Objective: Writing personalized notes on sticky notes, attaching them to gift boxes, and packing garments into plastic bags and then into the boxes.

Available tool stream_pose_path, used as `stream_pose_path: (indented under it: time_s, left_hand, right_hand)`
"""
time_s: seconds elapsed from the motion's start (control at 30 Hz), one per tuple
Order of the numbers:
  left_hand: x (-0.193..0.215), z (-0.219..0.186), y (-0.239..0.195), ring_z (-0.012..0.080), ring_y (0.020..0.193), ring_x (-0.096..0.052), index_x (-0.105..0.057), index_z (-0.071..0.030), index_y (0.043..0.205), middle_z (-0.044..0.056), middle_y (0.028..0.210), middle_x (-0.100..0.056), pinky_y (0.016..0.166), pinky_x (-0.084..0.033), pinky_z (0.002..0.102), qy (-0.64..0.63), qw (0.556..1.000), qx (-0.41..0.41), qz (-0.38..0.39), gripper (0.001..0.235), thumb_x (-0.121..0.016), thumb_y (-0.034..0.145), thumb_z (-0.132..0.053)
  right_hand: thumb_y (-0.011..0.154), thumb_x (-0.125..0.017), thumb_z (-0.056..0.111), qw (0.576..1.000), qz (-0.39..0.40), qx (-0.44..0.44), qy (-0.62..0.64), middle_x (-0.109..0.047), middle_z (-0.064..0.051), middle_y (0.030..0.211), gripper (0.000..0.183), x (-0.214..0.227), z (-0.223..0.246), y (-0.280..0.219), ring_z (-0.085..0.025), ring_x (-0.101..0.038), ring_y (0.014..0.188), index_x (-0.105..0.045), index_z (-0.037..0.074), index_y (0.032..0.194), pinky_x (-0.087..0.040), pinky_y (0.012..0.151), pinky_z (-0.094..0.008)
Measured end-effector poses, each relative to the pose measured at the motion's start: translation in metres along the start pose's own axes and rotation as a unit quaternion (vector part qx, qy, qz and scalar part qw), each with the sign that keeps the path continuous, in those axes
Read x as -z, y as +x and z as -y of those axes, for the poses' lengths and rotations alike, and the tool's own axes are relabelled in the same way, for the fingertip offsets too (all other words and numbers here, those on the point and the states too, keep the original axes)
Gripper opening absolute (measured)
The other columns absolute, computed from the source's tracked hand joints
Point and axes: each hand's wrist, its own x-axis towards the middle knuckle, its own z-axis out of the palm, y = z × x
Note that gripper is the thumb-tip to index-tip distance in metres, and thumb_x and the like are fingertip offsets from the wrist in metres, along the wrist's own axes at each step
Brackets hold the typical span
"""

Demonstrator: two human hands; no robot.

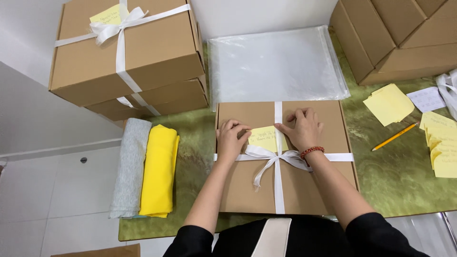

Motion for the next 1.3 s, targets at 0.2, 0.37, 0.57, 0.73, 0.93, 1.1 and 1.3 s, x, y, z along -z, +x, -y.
stream_pose_path:
  time_s: [0.2,0.37,0.57,0.73,0.93,1.1,1.3]
  left_hand:
    - [0.010,-0.001,-0.003,0.0211,0.121,-0.062,-0.081,-0.034,0.113,-0.006,0.117,-0.066,0.108,-0.043,0.045,-0.043,0.999,0.022,0.019,0.022,-0.083,0.092,-0.038]
    - [0.030,0.007,-0.018,0.0278,0.120,-0.064,-0.081,-0.028,0.114,0.000,0.115,-0.069,0.106,-0.049,0.046,-0.101,0.992,0.046,-0.057,0.018,-0.078,0.098,-0.036]
    - [0.065,-0.015,-0.031,0.0431,0.146,-0.043,-0.059,-0.018,0.147,0.020,0.149,-0.050,0.121,-0.036,0.058,-0.173,0.961,0.204,-0.065,0.046,-0.066,0.105,-0.037]
    - [0.061,-0.010,-0.032,0.0489,0.156,-0.034,-0.037,-0.013,0.163,0.032,0.162,-0.038,0.127,-0.032,0.062,-0.274,0.915,0.296,-0.024,0.070,-0.063,0.106,-0.043]
    - [0.102,-0.058,-0.022,0.0481,0.161,-0.021,-0.028,-0.011,0.169,0.028,0.171,-0.027,0.126,-0.025,0.068,-0.377,0.836,0.399,0.018,0.096,-0.050,0.100,-0.074]
    - [0.106,-0.073,-0.015,0.0444,0.162,-0.022,-0.033,-0.009,0.167,0.025,0.171,-0.031,0.128,-0.022,0.065,-0.374,0.841,0.389,0.043,0.096,-0.047,0.100,-0.076]
    - [0.110,-0.074,0.021,0.0163,0.133,-0.066,-0.063,-0.017,0.149,0.002,0.148,-0.069,0.110,-0.052,0.034,-0.464,0.805,0.368,0.020,0.076,-0.056,0.088,-0.062]
  right_hand:
    - [0.081,-0.088,0.059,0.999,0.023,-0.011,0.026,-0.054,0.000,0.131,0.051,0.007,-0.002,0.000,-0.024,-0.051,0.134,-0.066,0.028,0.113,-0.036,0.111,-0.047]
    - [0.095,-0.085,0.045,0.982,-0.123,0.065,0.131,-0.056,-0.015,0.126,0.052,0.009,-0.071,0.015,-0.040,-0.059,0.130,-0.064,0.018,0.134,-0.044,0.110,-0.049]
    - [0.108,-0.062,0.068,0.988,-0.102,-0.115,0.011,-0.060,-0.017,0.142,0.060,0.028,-0.186,0.008,-0.040,-0.056,0.134,-0.072,0.017,0.139,-0.047,0.108,-0.055]
    - [0.103,-0.038,0.090,0.963,0.078,-0.227,0.124,-0.059,-0.030,0.152,0.102,0.061,-0.150,-0.037,-0.046,-0.048,0.146,-0.071,0.001,0.142,-0.036,0.122,-0.059]
    - [0.095,-0.058,0.072,0.853,0.088,-0.322,0.401,-0.037,-0.028,0.168,0.102,0.124,-0.047,-0.098,-0.044,-0.035,0.154,-0.044,-0.005,0.159,-0.034,0.122,-0.063]
    - [0.098,-0.071,0.034,0.796,0.144,-0.300,0.506,-0.062,-0.028,0.141,0.072,0.079,-0.150,-0.071,-0.040,-0.068,0.109,-0.049,0.006,0.160,-0.056,0.082,-0.063]
    - [0.091,-0.070,0.048,0.746,0.163,-0.336,0.551,-0.074,-0.014,0.105,0.054,0.128,-0.157,-0.053,-0.030,-0.071,0.085,-0.067,0.008,0.127,-0.057,0.073,-0.045]
